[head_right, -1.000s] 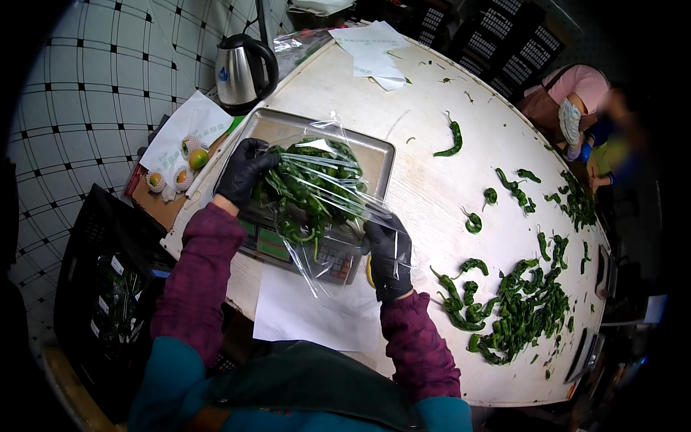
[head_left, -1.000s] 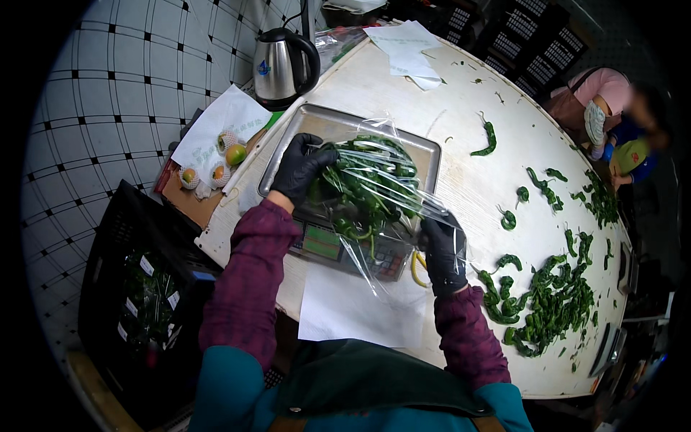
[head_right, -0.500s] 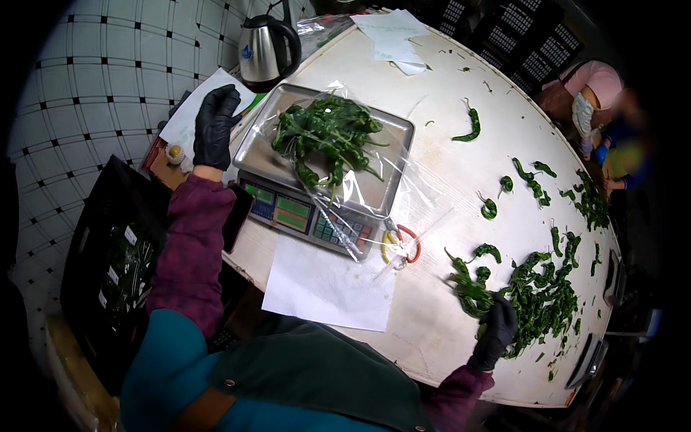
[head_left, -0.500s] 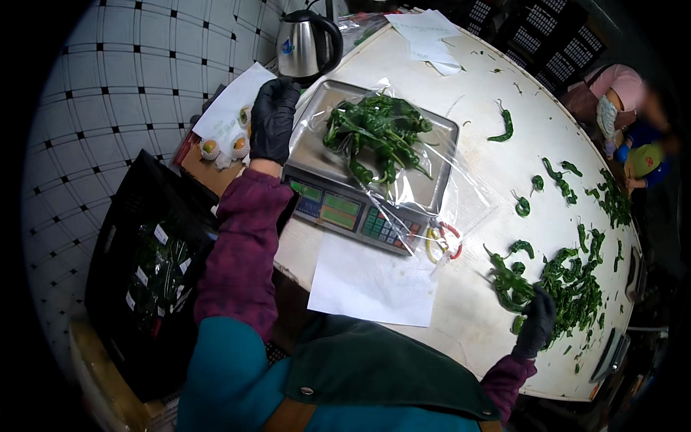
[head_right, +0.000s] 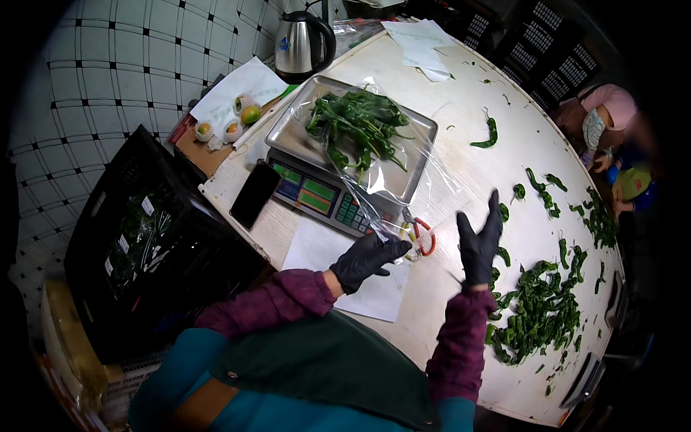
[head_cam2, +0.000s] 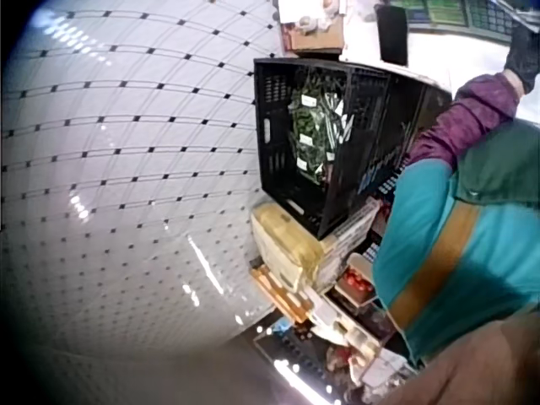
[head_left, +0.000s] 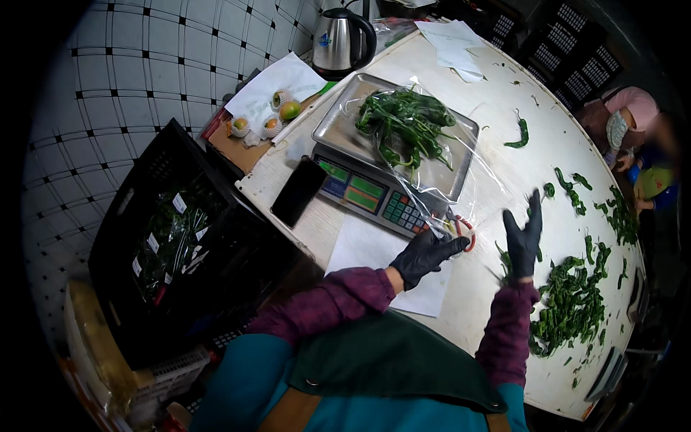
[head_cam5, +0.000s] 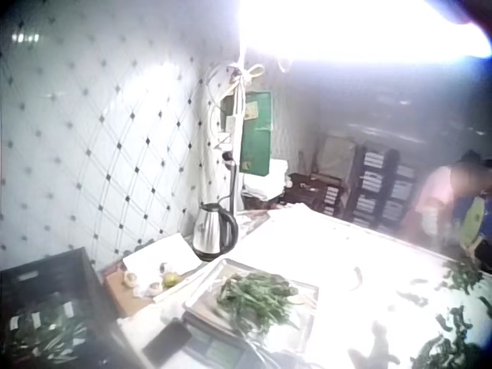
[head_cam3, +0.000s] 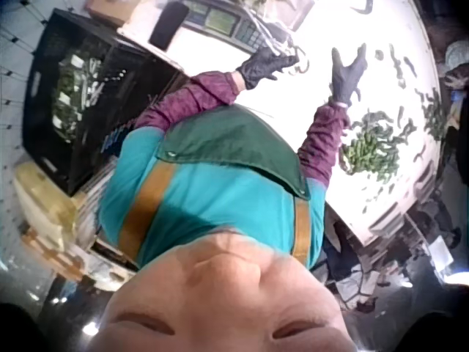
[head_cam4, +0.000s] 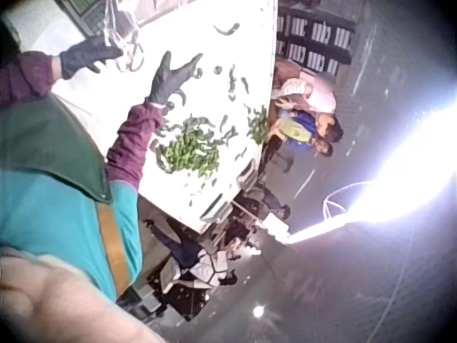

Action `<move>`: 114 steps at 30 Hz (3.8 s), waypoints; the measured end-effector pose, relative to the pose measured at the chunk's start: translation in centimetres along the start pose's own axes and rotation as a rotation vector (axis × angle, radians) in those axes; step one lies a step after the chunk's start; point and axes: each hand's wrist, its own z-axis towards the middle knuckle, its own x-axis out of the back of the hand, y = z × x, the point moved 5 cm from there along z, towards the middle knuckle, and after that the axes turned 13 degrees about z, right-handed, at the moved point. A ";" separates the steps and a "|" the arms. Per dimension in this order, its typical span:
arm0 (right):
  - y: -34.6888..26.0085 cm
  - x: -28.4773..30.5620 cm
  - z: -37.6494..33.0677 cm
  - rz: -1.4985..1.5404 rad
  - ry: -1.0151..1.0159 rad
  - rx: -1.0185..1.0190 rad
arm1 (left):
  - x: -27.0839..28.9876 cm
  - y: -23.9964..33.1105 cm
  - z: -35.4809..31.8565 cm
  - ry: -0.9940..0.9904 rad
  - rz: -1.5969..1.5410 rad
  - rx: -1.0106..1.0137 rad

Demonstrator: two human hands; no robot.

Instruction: The person packs green chili peppers into clear plastic bags, weighs them on a digital scale, and places the sealed bags into a black crate. The person then carries the crate and stacks it with other crates.

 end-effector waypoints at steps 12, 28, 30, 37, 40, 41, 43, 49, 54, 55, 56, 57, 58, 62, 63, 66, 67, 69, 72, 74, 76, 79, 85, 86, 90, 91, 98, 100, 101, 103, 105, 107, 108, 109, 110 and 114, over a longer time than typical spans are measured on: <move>2.8 -1.8 -11.3 0.192 -0.088 -0.199 | 8.8 -3.6 -7.2 0.301 0.080 -0.217; 18.9 18.5 -17.9 -0.456 -0.072 -0.227 | -22.5 -5.1 11.4 0.155 1.371 -0.625; 18.1 21.1 -17.2 -0.236 -0.033 -0.212 | -26.0 -5.9 15.3 0.243 1.371 -0.726; 22.7 33.3 -31.2 -0.457 0.040 -0.707 | -38.4 -6.1 13.1 -0.152 1.536 -0.742; 24.9 32.1 -28.6 -0.463 -0.034 -0.665 | -44.0 -7.6 14.4 -0.237 1.475 -0.978; 26.0 32.3 -27.2 -0.499 -0.060 -0.654 | -45.5 -7.3 15.8 -0.182 1.417 -1.032; 28.5 34.0 -24.3 -0.524 -0.021 -0.628 | -47.6 -5.9 18.8 -0.129 1.425 -1.061; 42.0 43.5 -8.4 -0.724 0.396 -0.482 | -56.6 6.3 33.1 0.332 1.666 -1.123; 38.5 47.1 -8.1 -0.409 0.361 -0.209 | -54.4 10.6 25.9 0.014 1.296 -1.388; 38.0 47.9 -10.8 -0.480 0.345 -0.196 | -52.9 9.8 23.9 -0.033 1.307 -1.269; 38.3 49.2 -14.3 -0.613 0.416 -0.270 | -50.6 8.4 22.2 0.023 1.288 -1.313; 38.8 50.5 -17.7 -0.744 0.483 -0.333 | -47.7 6.5 20.8 0.097 1.268 -1.246; 40.1 51.5 -21.5 -0.750 0.579 -0.508 | -44.9 4.6 19.1 0.178 1.337 -1.126; 43.9 53.5 -27.4 -0.779 0.752 -0.941 | -37.2 -5.1 14.7 0.120 1.555 -0.692; 45.1 53.2 -26.6 -0.784 0.773 -0.908 | -37.3 -5.2 13.4 0.153 1.646 -0.553; 50.1 52.1 -21.6 -0.802 0.885 -0.742 | -35.5 -6.3 15.3 0.433 1.444 -0.448; 52.0 52.1 -18.9 -0.806 0.890 -0.892 | -35.8 -6.0 17.4 0.487 1.346 -0.483; 54.1 51.5 -12.0 -0.424 0.818 -1.007 | -39.1 -5.2 21.4 0.564 1.343 -0.655; 51.3 49.9 -5.4 0.622 0.863 -0.305 | -47.8 -1.6 28.1 0.292 1.040 -0.941; 43.0 47.7 -3.3 0.446 0.681 -0.264 | -51.2 1.7 27.6 0.040 0.809 -0.819; 39.2 42.7 -4.2 0.644 0.398 -0.338 | -51.8 3.4 23.8 0.013 0.731 -1.036; 30.2 34.2 -8.5 0.894 -0.011 -0.559 | -49.0 1.6 17.8 -0.124 0.880 -0.957; 27.4 21.5 -13.2 -0.033 -0.472 -0.257 | -28.9 -7.7 3.8 0.264 1.078 -0.689; 24.3 20.9 -11.8 0.038 -0.337 -0.170 | -25.2 -9.3 1.0 0.392 1.112 -0.609; 18.2 13.6 -7.5 0.510 -0.452 -0.322 | -11.1 -14.0 -7.3 0.775 0.741 -0.179; 15.8 11.4 -6.9 0.555 -0.507 -0.344 | -7.4 -16.9 -7.8 0.872 0.454 -0.242; 3.3 -1.3 -6.9 0.655 -0.649 -0.373 | 4.6 -9.7 -12.9 0.957 -0.205 -0.245; 1.5 -3.6 -6.9 0.699 -0.684 -0.450 | 6.8 -9.0 -11.8 0.775 -0.107 -0.163; 0.8 -4.3 -6.9 0.716 -0.680 -0.505 | 7.6 -9.2 -10.7 0.629 -0.140 -0.214; -0.4 -5.1 -7.0 0.743 -0.654 -0.616 | 8.0 -7.4 -10.3 0.600 0.002 -0.187; -0.1 -5.3 -6.4 0.909 -0.589 -0.808 | 9.6 -6.9 -9.3 0.466 -0.263 -0.127; -0.7 -5.4 -4.9 0.918 -0.452 -0.856 | 11.0 -5.0 -8.3 0.436 -0.163 -0.103; -2.1 -5.9 -4.3 0.840 -0.460 -0.864 | 11.5 -4.8 -7.3 0.393 -0.189 -0.077; -2.5 -6.6 -3.8 0.695 -0.517 -0.838 | 11.8 -4.3 -6.6 0.331 -0.179 -0.093; -1.5 -7.7 -3.5 0.697 -0.615 -0.768 | 11.9 -3.9 -5.9 0.270 -0.168 -0.108; -6.2 -4.8 0.4 1.168 -0.369 -0.597 | 13.4 6.3 -7.3 0.310 -0.188 -0.490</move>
